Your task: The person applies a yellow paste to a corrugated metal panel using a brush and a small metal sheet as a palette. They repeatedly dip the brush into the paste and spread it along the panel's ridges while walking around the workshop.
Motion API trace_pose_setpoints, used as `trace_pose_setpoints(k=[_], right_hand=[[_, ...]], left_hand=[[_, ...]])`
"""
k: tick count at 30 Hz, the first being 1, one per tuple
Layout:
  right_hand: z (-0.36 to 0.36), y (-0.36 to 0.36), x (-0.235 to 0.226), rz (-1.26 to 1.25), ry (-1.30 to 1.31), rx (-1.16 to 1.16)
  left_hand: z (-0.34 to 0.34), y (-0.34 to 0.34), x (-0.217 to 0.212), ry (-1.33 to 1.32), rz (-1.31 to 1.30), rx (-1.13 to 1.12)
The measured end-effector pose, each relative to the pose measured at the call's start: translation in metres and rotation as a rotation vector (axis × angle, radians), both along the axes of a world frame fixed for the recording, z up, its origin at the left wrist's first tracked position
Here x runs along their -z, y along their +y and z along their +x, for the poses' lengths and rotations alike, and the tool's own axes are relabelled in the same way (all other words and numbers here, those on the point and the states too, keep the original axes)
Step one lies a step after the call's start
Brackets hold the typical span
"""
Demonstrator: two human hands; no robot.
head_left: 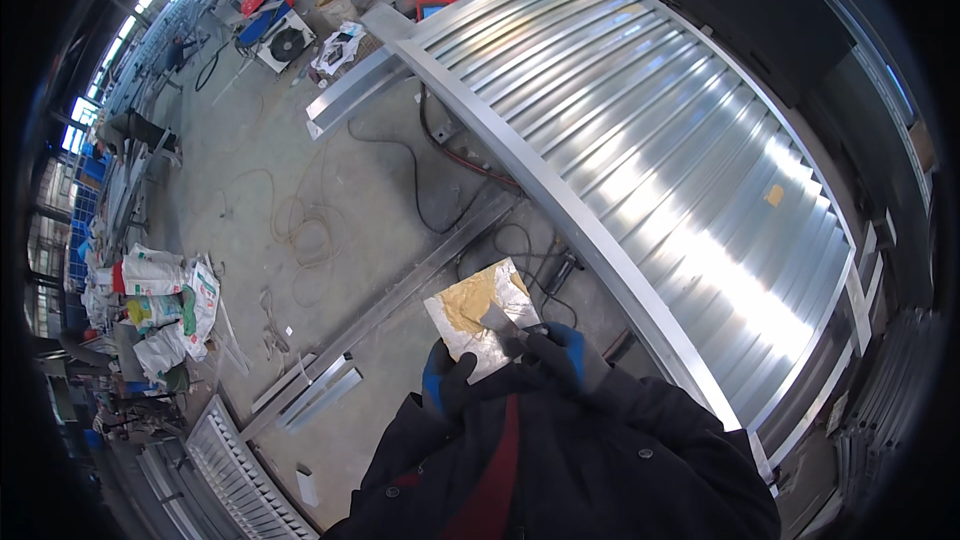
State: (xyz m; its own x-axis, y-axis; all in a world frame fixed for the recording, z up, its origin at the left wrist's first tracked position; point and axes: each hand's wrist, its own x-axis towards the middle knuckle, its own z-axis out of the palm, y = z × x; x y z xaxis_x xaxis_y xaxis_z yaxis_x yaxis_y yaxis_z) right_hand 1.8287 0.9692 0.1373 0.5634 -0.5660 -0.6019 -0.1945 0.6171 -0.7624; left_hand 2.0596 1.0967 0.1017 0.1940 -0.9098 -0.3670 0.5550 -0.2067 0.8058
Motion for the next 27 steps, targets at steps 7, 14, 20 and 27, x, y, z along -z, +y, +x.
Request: trace_pose_setpoints(k=[7, 14, 20, 27], right_hand=[[0.14, -0.052, 0.032, -1.036, -0.171, -0.076], [0.296, -0.067, 0.025, -1.191, -0.12, -0.11], [0.388, -0.1, 0.0, 0.015, -0.043, -0.012], [0.418, -0.137, 0.027, -0.05, -0.025, -0.218]], left_hand=[[0.157, -0.055, 0.025, -0.054, 0.012, -0.024], [0.31, -0.075, 0.025, -0.087, 0.039, 0.02], [0.386, -0.085, 0.031, -0.066, -0.01, -0.022], [0.427, -0.098, 0.042, -0.152, 0.079, -0.063]])
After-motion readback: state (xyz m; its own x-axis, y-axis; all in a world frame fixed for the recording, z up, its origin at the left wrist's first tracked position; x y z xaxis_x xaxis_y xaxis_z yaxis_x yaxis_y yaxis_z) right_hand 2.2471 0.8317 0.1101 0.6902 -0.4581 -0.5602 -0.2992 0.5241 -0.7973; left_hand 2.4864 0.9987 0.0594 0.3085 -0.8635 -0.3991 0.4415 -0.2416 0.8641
